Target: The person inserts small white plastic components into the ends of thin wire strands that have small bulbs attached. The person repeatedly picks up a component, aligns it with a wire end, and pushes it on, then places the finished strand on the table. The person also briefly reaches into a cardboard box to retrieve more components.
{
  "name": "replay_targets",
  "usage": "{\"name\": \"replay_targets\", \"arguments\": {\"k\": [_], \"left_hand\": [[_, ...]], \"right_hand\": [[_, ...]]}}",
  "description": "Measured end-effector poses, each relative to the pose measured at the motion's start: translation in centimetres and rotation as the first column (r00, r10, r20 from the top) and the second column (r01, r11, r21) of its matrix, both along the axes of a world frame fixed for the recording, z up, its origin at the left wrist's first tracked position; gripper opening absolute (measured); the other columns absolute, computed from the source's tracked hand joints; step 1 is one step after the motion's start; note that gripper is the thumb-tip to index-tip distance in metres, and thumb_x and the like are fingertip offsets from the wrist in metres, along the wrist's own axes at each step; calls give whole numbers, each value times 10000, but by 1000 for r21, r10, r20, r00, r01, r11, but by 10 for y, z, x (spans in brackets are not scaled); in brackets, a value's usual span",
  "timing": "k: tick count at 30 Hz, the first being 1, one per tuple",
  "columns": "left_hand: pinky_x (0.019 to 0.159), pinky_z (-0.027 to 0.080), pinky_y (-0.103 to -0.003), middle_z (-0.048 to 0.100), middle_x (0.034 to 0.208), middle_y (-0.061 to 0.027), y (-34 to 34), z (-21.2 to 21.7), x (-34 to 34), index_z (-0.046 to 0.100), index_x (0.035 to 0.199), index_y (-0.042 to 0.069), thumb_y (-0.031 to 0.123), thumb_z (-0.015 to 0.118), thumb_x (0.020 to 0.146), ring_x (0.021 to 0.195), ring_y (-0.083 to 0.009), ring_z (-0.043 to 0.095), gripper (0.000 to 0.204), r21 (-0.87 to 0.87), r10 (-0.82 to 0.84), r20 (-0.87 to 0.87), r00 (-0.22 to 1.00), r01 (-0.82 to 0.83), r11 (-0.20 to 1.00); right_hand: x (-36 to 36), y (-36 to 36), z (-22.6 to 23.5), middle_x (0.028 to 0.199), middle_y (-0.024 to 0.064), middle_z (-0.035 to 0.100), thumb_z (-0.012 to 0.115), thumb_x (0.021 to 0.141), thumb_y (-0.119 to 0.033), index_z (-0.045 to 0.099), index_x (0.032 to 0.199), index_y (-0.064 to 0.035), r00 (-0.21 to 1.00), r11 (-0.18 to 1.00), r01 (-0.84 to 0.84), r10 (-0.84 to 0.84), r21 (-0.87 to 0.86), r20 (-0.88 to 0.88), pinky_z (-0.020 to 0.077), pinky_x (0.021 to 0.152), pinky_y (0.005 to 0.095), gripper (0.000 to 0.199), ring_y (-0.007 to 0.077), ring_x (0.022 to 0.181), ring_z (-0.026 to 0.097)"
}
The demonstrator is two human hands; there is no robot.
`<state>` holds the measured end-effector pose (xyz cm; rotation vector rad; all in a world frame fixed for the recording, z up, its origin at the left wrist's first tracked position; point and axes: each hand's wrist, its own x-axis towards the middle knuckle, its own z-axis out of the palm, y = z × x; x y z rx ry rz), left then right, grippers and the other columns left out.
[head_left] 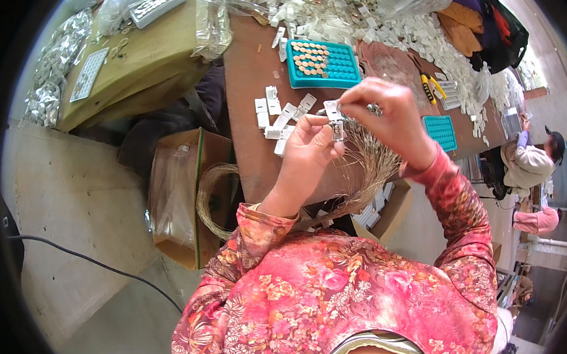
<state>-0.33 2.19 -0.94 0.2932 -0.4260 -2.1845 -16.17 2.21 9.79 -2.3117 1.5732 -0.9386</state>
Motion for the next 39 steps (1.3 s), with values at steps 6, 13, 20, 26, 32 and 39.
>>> {"name": "replay_targets", "arguments": {"k": [6, 13, 20, 26, 32, 39], "left_hand": [[669, 484, -227, 593, 884, -51, 0, 1, 1, 486, 1078, 46, 113, 586, 942, 731, -120, 595, 182, -48, -9, -14, 1000, 8, 999], [645, 484, -229, 602, 897, -51, 1, 0, 2, 511, 1049, 36, 93, 582, 940, 719, -112, 595, 142, -166, 35, 58, 998, -25, 986], [679, 469, -228, 590, 1002, -50, 0, 1, 2, 521, 1074, 48, 91, 578, 941, 791, -101, 560, 151, -126, 52, -31, 998, -56, 990], [633, 503, -213, 610, 919, -64, 2, 1, 1, 505, 1054, 47, 121, 612, 928, 708, -115, 612, 182, -29, 35, 29, 999, -34, 999], [634, 489, -222, 601, 935, -49, 6, 8, 1, 518, 1070, 43, 108, 606, 929, 715, -102, 576, 179, -70, -4, 27, 1000, 5, 998], [654, 466, -202, 592, 972, -32, 19, 23, -2, 534, 1170, 22, 117, 584, 940, 747, -85, 538, 253, -42, -248, -10, 969, 248, 968]], "right_hand": [[20, 30, -12, 809, 90, 613, 695, 784, -46, 636, 883, -43, 997, 995, 66, -69, -79, -39, 513, 588, 326, 115, 260, 695, 636], [17, 32, -14, 812, 104, 612, 684, 777, -39, 626, 872, -33, 997, 997, 73, -73, 30, 30, 512, 597, 334, 112, 282, 693, 630], [22, 41, -29, 858, 88, 648, 658, 769, -22, 665, 939, -64, 990, 980, 91, -108, -176, -88, 528, 633, 337, 174, 254, 739, 654], [21, 51, -52, 948, 83, 676, 656, 736, -20, 663, 1037, -40, 990, 948, 56, -92, -312, -103, 550, 699, 344, 302, 247, 815, 670], [22, 60, -36, 942, 96, 673, 661, 775, -27, 655, 1080, -37, 985, 949, 172, -168, -264, 40, 529, 684, 315, 305, 250, 770, 655], [-2, 62, -6, 811, -14, 611, 638, 906, -169, 619, 1052, 12, 639, 870, -68, -337, 488, 691, 475, 615, 232, 234, 56, 697, 556]]}}
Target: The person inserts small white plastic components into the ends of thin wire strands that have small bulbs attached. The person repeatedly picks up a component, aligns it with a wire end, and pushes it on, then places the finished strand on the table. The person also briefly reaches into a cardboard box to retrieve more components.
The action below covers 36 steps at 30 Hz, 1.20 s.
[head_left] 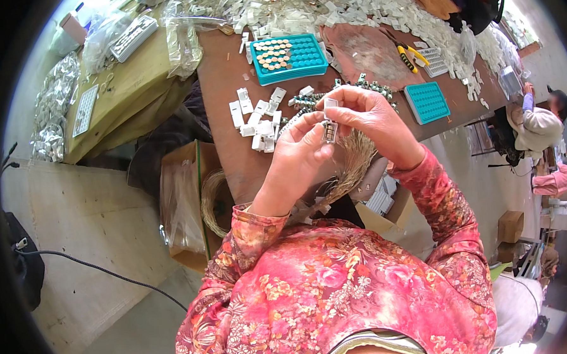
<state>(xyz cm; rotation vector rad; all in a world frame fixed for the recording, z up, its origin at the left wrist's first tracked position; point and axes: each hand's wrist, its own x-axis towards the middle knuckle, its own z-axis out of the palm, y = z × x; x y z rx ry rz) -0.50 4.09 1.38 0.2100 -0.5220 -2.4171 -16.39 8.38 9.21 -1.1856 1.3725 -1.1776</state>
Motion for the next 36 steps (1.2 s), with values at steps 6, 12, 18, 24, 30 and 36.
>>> {"name": "replay_targets", "arguments": {"k": [6, 12, 18, 24, 30, 36], "left_hand": [[660, 470, -204, 601, 998, -13, 4, 6, -9, 536, 1190, 38, 120, 560, 955, 756, -65, 552, 250, 97, 46, -2, 999, -45, 994], [820, 508, -256, 610, 1073, -46, 3, 4, -10, 529, 1193, 37, 164, 482, 996, 914, -109, 608, 240, 93, 45, -82, 996, -38, 995], [968, 443, -340, 574, 1173, -35, 5, -1, -12, 515, 1233, 58, 184, 510, 981, 1062, -146, 545, 282, 161, 2, -108, 994, 16, 987], [988, 439, -385, 563, 1191, -43, 8, 8, -10, 507, 1244, 50, 145, 506, 975, 1119, -166, 529, 286, 130, -20, -68, 997, 29, 991], [660, 542, -235, 620, 1028, -49, 10, 19, -9, 542, 1136, -6, 136, 605, 913, 857, -107, 629, 273, -202, 189, 352, 917, -122, 972], [712, 541, -250, 636, 996, -57, 7, 16, -7, 572, 1099, -13, 130, 597, 910, 872, -118, 640, 238, -210, 164, 379, 911, -88, 974]], "right_hand": [[17, 7, -22, 855, 125, 653, 714, 757, -55, 658, 972, -39, 667, 804, 54, -470, -591, -578, 529, 637, 318, 222, 259, 717, 645], [11, 15, -24, 1025, 120, 636, 708, 752, -55, 642, 1093, -30, 654, 749, -206, -373, -629, -658, 547, 748, 352, 348, 281, 899, 648], [0, 9, -31, 1015, 117, 628, 675, 750, -51, 628, 1102, -23, 582, 702, -330, -376, -632, -721, 549, 764, 354, 356, 280, 908, 644], [-3, 7, -29, 941, 99, 622, 683, 746, -77, 631, 1037, -27, 526, 680, -379, -399, -627, -751, 550, 721, 347, 301, 265, 836, 646], [-10, 7, -21, 888, 79, 615, 697, 740, -104, 632, 984, -62, 570, 750, -362, -292, -553, -768, 543, 679, 333, 256, 257, 789, 641], [-11, 5, -19, 815, 64, 569, 683, 744, -118, 630, 968, -60, 582, 743, -399, -248, -537, -775, 518, 626, 339, 237, 250, 720, 605]]}}
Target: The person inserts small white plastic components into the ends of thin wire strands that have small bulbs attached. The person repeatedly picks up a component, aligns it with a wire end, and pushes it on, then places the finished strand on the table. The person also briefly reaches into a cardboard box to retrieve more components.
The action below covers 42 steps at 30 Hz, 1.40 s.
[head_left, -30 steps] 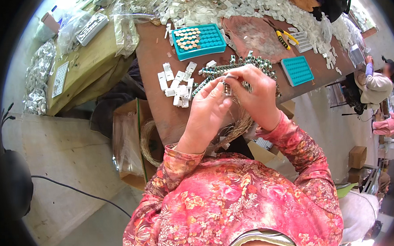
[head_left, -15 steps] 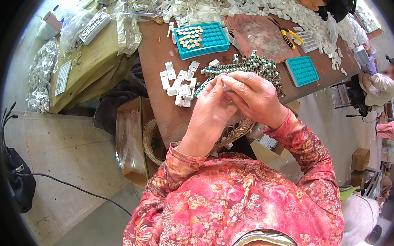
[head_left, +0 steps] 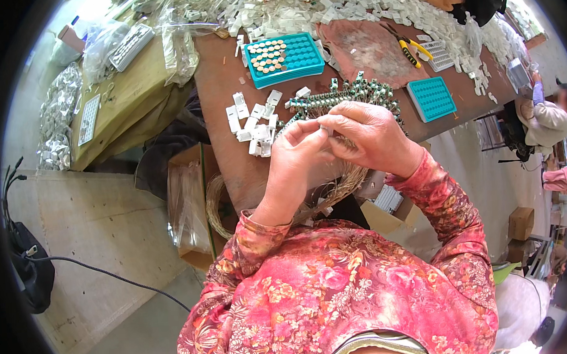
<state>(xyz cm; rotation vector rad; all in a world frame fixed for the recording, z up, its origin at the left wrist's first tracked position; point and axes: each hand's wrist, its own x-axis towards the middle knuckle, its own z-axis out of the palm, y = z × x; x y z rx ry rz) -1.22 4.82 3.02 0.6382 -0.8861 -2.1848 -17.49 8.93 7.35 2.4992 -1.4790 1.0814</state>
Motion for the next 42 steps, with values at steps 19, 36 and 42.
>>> {"name": "replay_targets", "arguments": {"k": [19, 36, 42], "left_hand": [[747, 512, -281, 613, 1109, -66, -3, -9, 6, 520, 1203, 77, 155, 533, 969, 1037, -197, 612, 246, 268, -37, -358, 933, 140, 953], [713, 525, -224, 642, 1062, -65, -24, -20, 19, 564, 1127, 63, 79, 557, 943, 1015, -198, 644, 184, 215, 66, -218, 974, -18, 976], [732, 529, -238, 650, 1056, -70, -24, -17, 15, 563, 1099, 55, 62, 561, 937, 1005, -190, 647, 162, 164, 68, -186, 980, -37, 986]], "right_hand": [[-20, 0, 15, 995, 50, 666, 740, 750, -179, 662, 1045, -91, 997, 994, -69, 66, 79, 48, 533, 777, 339, 317, 228, 881, 651], [-154, -137, -56, 862, 104, 641, 662, 774, -166, 687, 866, -69, 928, 901, 357, -313, 246, -203, 502, 715, 390, 136, 311, 806, 618], [-169, -121, -38, 832, 4, 668, 677, 868, -174, 675, 866, -23, 674, 637, 16, -576, 770, 463, 509, 596, 226, 151, 72, 674, 640]]}}
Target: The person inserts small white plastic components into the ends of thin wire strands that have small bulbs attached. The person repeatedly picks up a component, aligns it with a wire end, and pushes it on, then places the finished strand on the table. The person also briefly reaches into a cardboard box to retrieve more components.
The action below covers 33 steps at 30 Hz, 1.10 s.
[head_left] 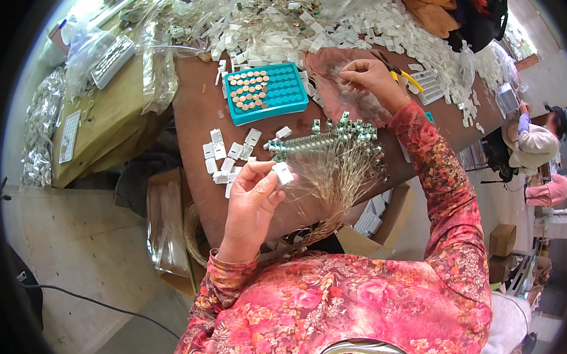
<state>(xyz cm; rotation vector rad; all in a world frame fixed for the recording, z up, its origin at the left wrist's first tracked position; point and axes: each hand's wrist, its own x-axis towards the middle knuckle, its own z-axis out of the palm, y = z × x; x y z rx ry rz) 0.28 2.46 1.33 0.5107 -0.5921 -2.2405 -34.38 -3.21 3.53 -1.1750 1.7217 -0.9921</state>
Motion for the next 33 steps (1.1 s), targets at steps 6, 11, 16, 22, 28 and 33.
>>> {"name": "replay_targets", "arguments": {"k": [6, 11, 16, 22, 28, 33], "left_hand": [[737, 533, -253, 651, 1047, -78, 3, 7, -3, 565, 1073, 51, 56, 564, 933, 990, -191, 653, 140, -82, 11, 72, 997, -5, 997], [727, 531, -257, 656, 1028, -85, 5, 9, -3, 564, 1061, 48, 53, 562, 933, 989, -199, 655, 128, -43, 6, 78, 997, -2, 999], [709, 525, -245, 656, 1025, -78, 3, 10, -2, 565, 1063, 51, 55, 565, 933, 976, -192, 659, 130, -90, 14, 70, 997, -7, 996], [697, 524, -231, 653, 1020, -69, 5, 10, -1, 566, 1067, 57, 68, 570, 936, 954, -187, 662, 131, -54, -11, 93, 996, 16, 998], [694, 528, -233, 652, 1019, -67, 4, 7, -1, 563, 1079, 51, 73, 562, 942, 936, -183, 661, 139, -33, -11, 43, 999, 13, 999], [711, 526, -233, 651, 1017, -67, 5, 4, 0, 557, 1095, 50, 73, 552, 947, 925, -186, 660, 149, -33, -11, 46, 999, 13, 999]], "right_hand": [[-3, 14, 5, 867, 13, 643, 671, 873, -129, 636, 931, -39, 935, 998, 52, -40, -24, 352, 526, 674, 211, 113, 91, 739, 642], [-6, 20, 8, 871, 13, 640, 673, 870, -115, 625, 931, -50, 921, 1000, 22, -21, 1, 389, 525, 683, 213, 102, 103, 752, 648], [-7, 22, 7, 854, 10, 644, 690, 853, -106, 625, 936, -57, 928, 1000, 14, -14, 2, 372, 517, 672, 208, 116, 103, 749, 650], [-4, 23, 5, 865, 9, 659, 713, 824, -105, 650, 964, -33, 983, 996, 49, -34, -77, 183, 522, 679, 224, 169, 90, 734, 640], [-4, 28, 7, 809, 11, 663, 722, 805, -100, 689, 885, -11, 999, 996, -43, 46, -82, 28, 519, 673, 220, 124, 74, 713, 618], [-6, 38, 6, 788, 17, 664, 717, 804, -100, 692, 871, 0, 998, 997, -59, 60, -58, 8, 511, 644, 211, 123, 71, 692, 611]]}}
